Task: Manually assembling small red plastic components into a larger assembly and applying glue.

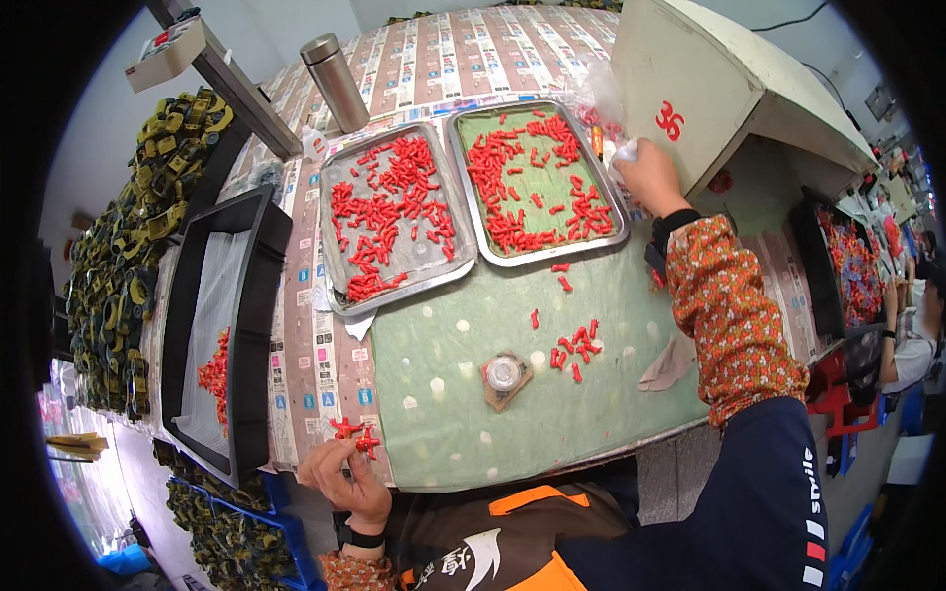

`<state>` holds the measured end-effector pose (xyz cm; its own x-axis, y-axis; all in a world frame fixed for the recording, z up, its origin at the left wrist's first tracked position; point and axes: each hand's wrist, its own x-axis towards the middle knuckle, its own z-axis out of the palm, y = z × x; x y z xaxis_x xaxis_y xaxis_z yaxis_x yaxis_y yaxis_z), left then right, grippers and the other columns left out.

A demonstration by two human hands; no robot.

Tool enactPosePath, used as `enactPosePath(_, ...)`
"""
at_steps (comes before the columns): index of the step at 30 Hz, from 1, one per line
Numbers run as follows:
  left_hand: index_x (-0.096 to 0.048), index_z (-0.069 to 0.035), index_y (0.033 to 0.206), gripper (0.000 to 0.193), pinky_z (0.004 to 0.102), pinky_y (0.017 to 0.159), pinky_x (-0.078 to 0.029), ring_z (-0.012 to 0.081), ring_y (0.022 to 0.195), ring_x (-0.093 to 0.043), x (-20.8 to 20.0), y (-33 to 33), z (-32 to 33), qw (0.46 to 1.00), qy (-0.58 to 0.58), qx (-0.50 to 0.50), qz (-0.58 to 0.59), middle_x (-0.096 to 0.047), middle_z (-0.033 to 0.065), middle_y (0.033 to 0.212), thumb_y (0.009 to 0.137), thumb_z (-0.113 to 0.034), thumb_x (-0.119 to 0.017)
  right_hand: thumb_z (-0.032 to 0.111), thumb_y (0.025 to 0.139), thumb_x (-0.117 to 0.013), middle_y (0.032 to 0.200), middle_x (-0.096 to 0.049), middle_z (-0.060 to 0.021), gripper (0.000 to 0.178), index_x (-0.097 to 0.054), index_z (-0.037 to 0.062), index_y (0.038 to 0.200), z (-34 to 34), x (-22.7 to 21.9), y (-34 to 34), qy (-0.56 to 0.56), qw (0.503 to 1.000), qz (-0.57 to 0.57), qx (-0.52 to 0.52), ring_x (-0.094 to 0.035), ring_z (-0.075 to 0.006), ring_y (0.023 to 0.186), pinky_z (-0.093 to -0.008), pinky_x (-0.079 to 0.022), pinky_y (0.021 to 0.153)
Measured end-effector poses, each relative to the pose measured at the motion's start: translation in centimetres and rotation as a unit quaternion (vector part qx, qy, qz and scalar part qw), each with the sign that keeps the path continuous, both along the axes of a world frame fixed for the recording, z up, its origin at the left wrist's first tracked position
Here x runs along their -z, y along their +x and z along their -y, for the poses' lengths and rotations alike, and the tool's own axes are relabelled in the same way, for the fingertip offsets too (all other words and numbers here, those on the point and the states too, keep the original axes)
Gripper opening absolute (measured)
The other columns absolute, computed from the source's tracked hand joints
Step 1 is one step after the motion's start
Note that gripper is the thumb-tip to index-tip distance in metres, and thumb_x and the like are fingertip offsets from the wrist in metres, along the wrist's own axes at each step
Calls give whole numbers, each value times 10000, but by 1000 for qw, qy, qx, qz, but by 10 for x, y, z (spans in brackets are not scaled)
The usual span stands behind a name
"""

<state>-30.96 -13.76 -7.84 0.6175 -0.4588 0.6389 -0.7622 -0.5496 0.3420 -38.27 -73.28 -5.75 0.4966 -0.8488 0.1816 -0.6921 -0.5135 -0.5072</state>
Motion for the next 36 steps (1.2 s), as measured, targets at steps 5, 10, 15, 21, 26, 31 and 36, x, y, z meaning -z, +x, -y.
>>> enactPosePath(5,-668,-79,1050,58,397,953,-391,259,1031,-555,-2,1,5,1000,5,4,3,-664,63,1019,998,-92,-648,216,901,-711,903,-727,-255,418,-646,-118,1143,-9,-13,-7,96,995,17,13,-720,-304,605,-400,-563,530)
enactPosePath(10,-673,-124,1033,75,407,955,-354,231,994,-564,6,3,5,1000,-28,-4,3,-664,19,1004,1018,-182,-628,177,902,-699,843,-715,-187,294,-681,-75,1052,-55,-63,-54,25,997,38,-68,-696,-225,643,-378,-552,608)
enactPosePath(15,-654,-79,1062,78,408,954,-381,250,1024,-547,6,0,0,999,-50,-2,-11,-642,67,1018,1020,-139,-628,134,876,-699,839,-705,-150,189,-689,-35,961,-85,-93,-121,28,997,-18,-63,-694,-205,741,-359,-524,687)
enactPosePath(21,-614,-70,1120,93,392,950,-415,252,1065,-531,10,0,-7,998,-59,22,-8,-577,78,1068,1042,-121,-608,36,867,-681,856,-647,-125,123,-698,6,985,-104,-50,-153,-10,980,7,-200,-663,-274,774,-374,-522,719)
enactPosePath(26,-590,-80,1111,89,387,932,-413,247,1045,-524,-3,-14,-4,995,-94,26,-24,-550,82,1063,1027,-53,-595,43,858,-709,986,-604,-144,183,-678,37,1038,-113,-30,-138,-99,974,-39,-198,-645,-347,899,-436,-517,771)
enactPosePath(31,-552,-53,1114,86,360,978,-431,233,1068,-531,-34,-41,10,984,-140,80,-79,-500,90,1129,1053,0,-522,61,851,-737,993,-586,-138,207,-617,22,1015,-105,-31,-145,-115,972,-37,-203,-622,-335,877,-420,-511,755)
enactPosePath(36,-575,-29,1110,141,353,925,-469,250,1038,-564,-60,-71,39,919,-165,254,-251,-547,106,1121,985,-22,-638,76,872,-779,928,-593,-22,215,-605,42,995,-166,-71,-154,193,952,113,-209,-581,-119,807,-283,-485,713)
